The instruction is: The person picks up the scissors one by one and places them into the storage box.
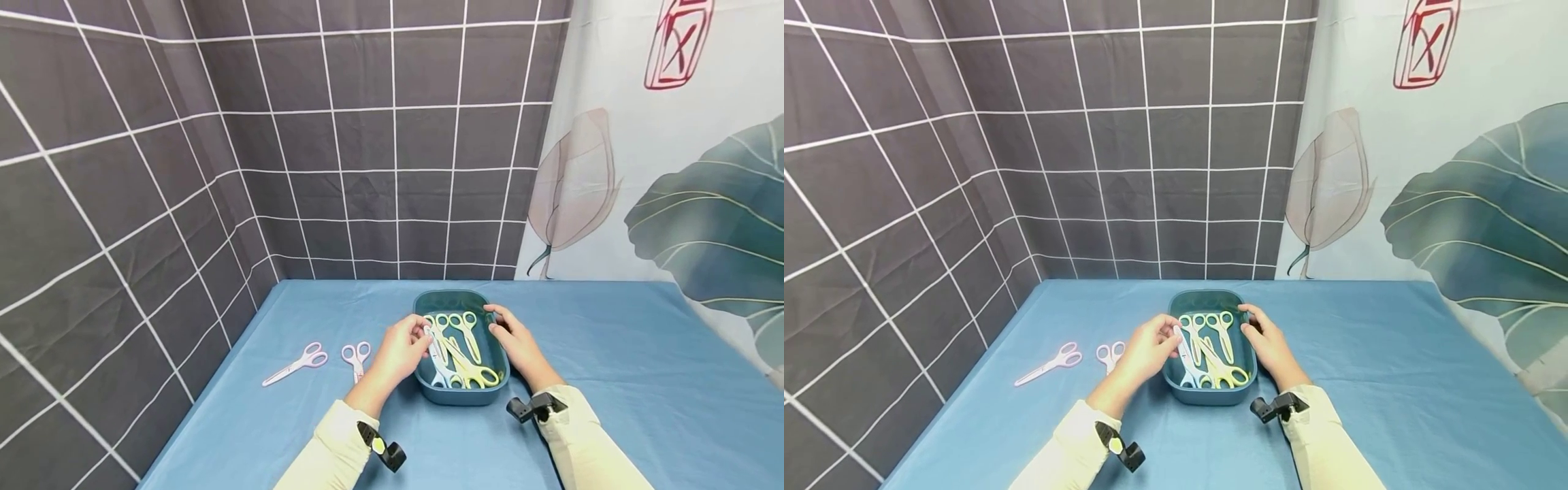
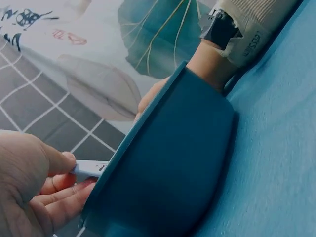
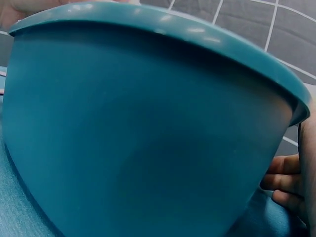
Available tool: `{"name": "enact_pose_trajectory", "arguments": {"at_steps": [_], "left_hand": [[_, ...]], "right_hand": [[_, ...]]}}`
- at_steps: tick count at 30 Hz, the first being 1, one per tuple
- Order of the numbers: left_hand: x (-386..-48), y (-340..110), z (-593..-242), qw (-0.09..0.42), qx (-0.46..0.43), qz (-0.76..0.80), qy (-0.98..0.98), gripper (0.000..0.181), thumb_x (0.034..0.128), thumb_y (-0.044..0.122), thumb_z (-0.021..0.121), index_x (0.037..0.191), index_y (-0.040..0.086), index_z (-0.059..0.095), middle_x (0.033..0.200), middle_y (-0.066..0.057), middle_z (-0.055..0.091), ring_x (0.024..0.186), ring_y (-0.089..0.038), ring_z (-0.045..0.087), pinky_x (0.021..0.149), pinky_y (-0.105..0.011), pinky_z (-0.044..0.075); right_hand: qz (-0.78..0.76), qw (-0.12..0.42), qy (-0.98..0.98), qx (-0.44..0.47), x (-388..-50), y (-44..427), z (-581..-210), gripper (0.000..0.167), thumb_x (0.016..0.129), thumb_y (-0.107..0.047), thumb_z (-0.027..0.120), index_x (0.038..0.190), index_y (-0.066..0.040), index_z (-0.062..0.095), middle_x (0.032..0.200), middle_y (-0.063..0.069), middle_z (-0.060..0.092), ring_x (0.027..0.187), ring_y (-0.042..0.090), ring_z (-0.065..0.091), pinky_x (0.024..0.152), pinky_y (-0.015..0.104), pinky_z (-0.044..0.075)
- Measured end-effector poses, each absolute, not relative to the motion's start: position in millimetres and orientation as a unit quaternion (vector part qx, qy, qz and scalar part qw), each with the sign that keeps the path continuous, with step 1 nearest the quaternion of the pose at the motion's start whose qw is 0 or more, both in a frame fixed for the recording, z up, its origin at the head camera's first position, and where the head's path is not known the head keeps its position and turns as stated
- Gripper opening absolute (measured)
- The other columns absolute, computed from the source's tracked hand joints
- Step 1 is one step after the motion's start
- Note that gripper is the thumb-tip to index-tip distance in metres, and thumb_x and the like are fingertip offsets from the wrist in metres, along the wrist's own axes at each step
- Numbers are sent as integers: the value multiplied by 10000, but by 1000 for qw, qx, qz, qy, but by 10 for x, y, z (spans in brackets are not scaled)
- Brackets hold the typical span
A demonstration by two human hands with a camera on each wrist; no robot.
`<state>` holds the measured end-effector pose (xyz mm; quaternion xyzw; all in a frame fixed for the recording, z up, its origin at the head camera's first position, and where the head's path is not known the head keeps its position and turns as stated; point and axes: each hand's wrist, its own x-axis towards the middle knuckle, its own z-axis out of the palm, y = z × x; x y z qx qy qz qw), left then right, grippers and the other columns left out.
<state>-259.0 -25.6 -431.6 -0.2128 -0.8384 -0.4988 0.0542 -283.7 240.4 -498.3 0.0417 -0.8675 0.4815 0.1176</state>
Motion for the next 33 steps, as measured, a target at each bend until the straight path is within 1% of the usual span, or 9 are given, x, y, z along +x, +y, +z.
{"name": "enact_pose_trajectory", "arguments": {"at_steps": [5, 10, 13, 17, 20, 23, 27, 30, 33], "left_hand": [[-2572, -160, -4312, 56, -202, -488, -847, 188, 922, -10, 661, 1109, -34, 656, 744, 5, 585, 589, -172, 675, 527, -218, 517], [-2602, -70, -4280, 26, -179, -473, -862, 214, 927, 14, 672, 1138, -22, 661, 712, 17, 577, 557, -124, 659, 488, -215, 487], [-2650, -9, -4244, 12, -166, -418, -893, 241, 931, 43, 680, 1167, -1, 658, 690, 13, 610, 560, -113, 655, 515, -230, 485], [-2726, 104, -4202, 0, -157, -323, -933, 265, 914, 83, 705, 1169, 24, 661, 877, -66, 710, 792, -177, 691, 704, -300, 545], [-2783, 207, -4200, -8, -158, -260, -952, 248, 895, 74, 697, 1136, 18, 678, 1012, -107, 712, 872, -215, 656, 751, -295, 538], [-2818, 294, -4214, -28, -159, -230, -960, 207, 889, 22, 653, 1091, -14, 677, 970, -153, 711, 696, -192, 672, 593, -247, 524], [-2824, 380, -4227, -46, -149, -217, -964, 107, 908, -17, 608, 998, -29, 664, 806, -176, 698, 406, -125, 602, 389, -200, 441], [-2818, 419, -4237, -51, -144, -189, -970, 75, 917, -22, 607, 945, -21, 677, 673, -133, 698, 329, -87, 535, 356, -185, 415], [-2814, 448, -4259, -44, -150, -143, -977, 74, 912, -15, 628, 958, -22, 686, 674, -121, 705, 343, -81, 548, 385, -179, 433]], "right_hand": [[482, 121, -867, 40, -2825, 2408, -4993, 412, 1058, -241, 495, 1467, -201, 498, 1260, 212, 571, 1071, 349, 567, 904, 511, 461], [485, 127, -864, 38, -2834, 2394, -4999, 404, 1046, -202, 506, 1449, -186, 514, 1211, 196, 578, 1027, 325, 565, 884, 477, 456], [484, 125, -865, 38, -2839, 2393, -4997, 406, 1046, -206, 505, 1452, -186, 509, 1211, 193, 575, 1030, 324, 563, 887, 478, 455], [487, 124, -864, 36, -2843, 2404, -4989, 407, 1048, -210, 503, 1454, -184, 507, 1245, 213, 567, 1073, 350, 560, 915, 501, 450], [488, 128, -863, 39, -2836, 2406, -4982, 404, 1050, -210, 503, 1452, -172, 511, 1255, 224, 561, 1087, 360, 553, 920, 515, 446], [484, 131, -864, 42, -2831, 2394, -4974, 400, 1050, -208, 505, 1448, -164, 516, 1243, 219, 567, 1066, 349, 556, 904, 508, 450], [481, 127, -867, 39, -2827, 2387, -4974, 403, 1051, -224, 506, 1451, -175, 513, 1248, 214, 572, 1060, 340, 563, 897, 498, 458], [483, 123, -866, 36, -2829, 2391, -4978, 408, 1053, -236, 503, 1458, -181, 506, 1284, 225, 564, 1103, 356, 557, 925, 520, 455], [486, 123, -865, 31, -2833, 2395, -4977, 405, 1054, -237, 505, 1457, -189, 508, 1315, 235, 557, 1147, 376, 547, 959, 552, 443]]}}
